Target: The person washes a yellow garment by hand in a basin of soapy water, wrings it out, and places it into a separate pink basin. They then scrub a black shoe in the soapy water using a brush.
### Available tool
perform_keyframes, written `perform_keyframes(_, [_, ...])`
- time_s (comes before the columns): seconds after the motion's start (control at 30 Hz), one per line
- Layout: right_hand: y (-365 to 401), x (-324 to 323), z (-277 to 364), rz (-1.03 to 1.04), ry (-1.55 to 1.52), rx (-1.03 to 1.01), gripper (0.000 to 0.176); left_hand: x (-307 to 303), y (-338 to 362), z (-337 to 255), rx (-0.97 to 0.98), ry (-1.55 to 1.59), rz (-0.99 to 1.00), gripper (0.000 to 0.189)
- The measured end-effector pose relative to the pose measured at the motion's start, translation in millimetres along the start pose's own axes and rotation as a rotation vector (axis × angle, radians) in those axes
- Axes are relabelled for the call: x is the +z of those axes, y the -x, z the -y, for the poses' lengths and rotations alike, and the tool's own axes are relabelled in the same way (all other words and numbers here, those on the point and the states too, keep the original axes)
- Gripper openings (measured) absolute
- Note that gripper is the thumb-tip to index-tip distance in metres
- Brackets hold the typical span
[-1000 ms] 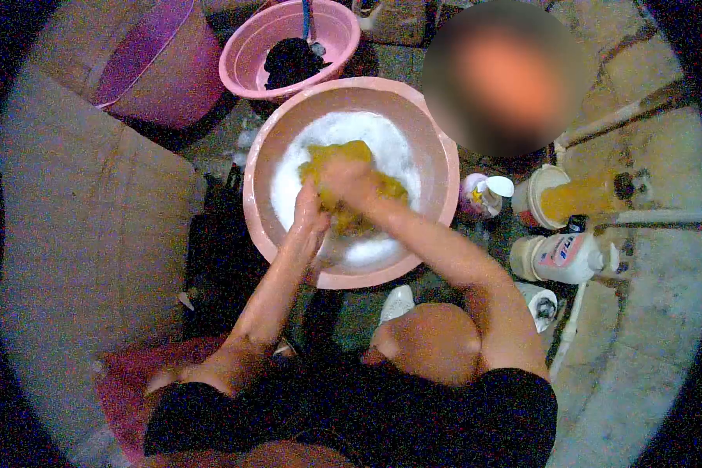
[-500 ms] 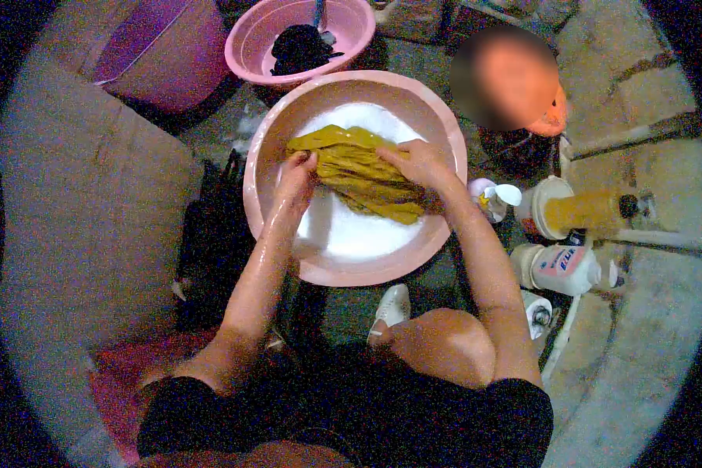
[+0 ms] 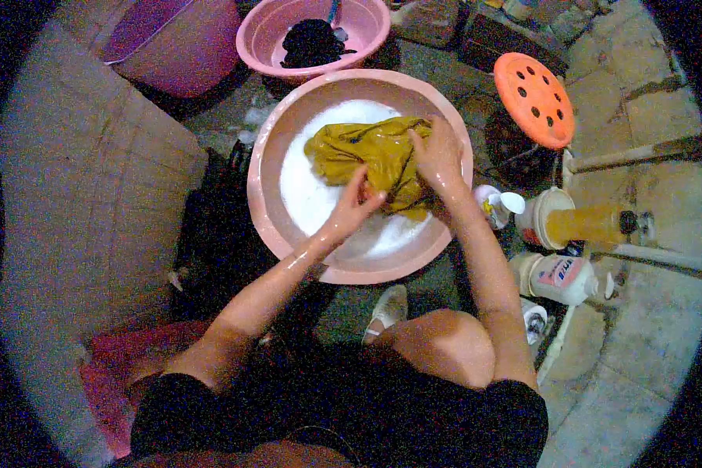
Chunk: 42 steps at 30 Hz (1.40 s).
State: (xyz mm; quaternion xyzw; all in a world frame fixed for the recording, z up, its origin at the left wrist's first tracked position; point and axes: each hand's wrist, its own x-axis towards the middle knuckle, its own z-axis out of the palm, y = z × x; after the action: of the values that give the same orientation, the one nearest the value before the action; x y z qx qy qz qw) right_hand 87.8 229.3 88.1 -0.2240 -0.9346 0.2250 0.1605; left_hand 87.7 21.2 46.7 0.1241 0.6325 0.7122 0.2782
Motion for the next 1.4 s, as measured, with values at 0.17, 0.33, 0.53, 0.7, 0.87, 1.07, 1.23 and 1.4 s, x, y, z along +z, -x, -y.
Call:
perform_keyframes(0.17, [10.2, 4.1, 38.3, 0.017, 0.089, -0.420, 0.059, 4.7, -1.4, 0.1, 0.150, -0.333, 0.256, 0.057])
perform_keyframes(0.33, [10.0, 15.2, 15.6, 0.326, 0.176, -0.266, 0.054, -28.4, -23.5, 14.1, 0.146, -0.318, -0.407, 0.039])
perform_keyframes(0.53, [8.8, -1.5, 22.0, 0.358, 0.062, -0.103, 0.040, -74.1, -58.8, 23.0, -0.575, 0.227, -0.383, 0.076])
perform_keyframes(0.7, [-3.1, -32.9, 15.2, 0.340, -0.327, 0.015, 0.036, -69.1, -47.8, -66.3, -0.076, 0.340, -0.290, 0.033])
perform_keyframes(0.87, [-15.5, -69.7, 18.4, 0.262, -0.616, 0.077, 0.023, -110.9, -57.4, -110.2, 0.032, 0.370, -0.160, 0.033])
perform_keyframes(1.07, [-16.4, -67.8, 19.5, 0.169, -0.572, 0.050, 0.025, -115.2, -50.6, -129.3, 0.111, 0.325, -0.163, 0.034])
perform_keyframes(1.23, [-17.8, -60.5, 17.7, 0.027, -0.442, -0.059, 0.025, -120.5, -49.3, -124.6, 0.053, 0.342, -0.147, 0.033])
perform_keyframes(1.4, [-16.1, -57.9, 20.6, -0.004, -0.427, -0.039, 0.025, -124.7, -49.8, -119.3, 0.025, 0.383, -0.126, 0.035])
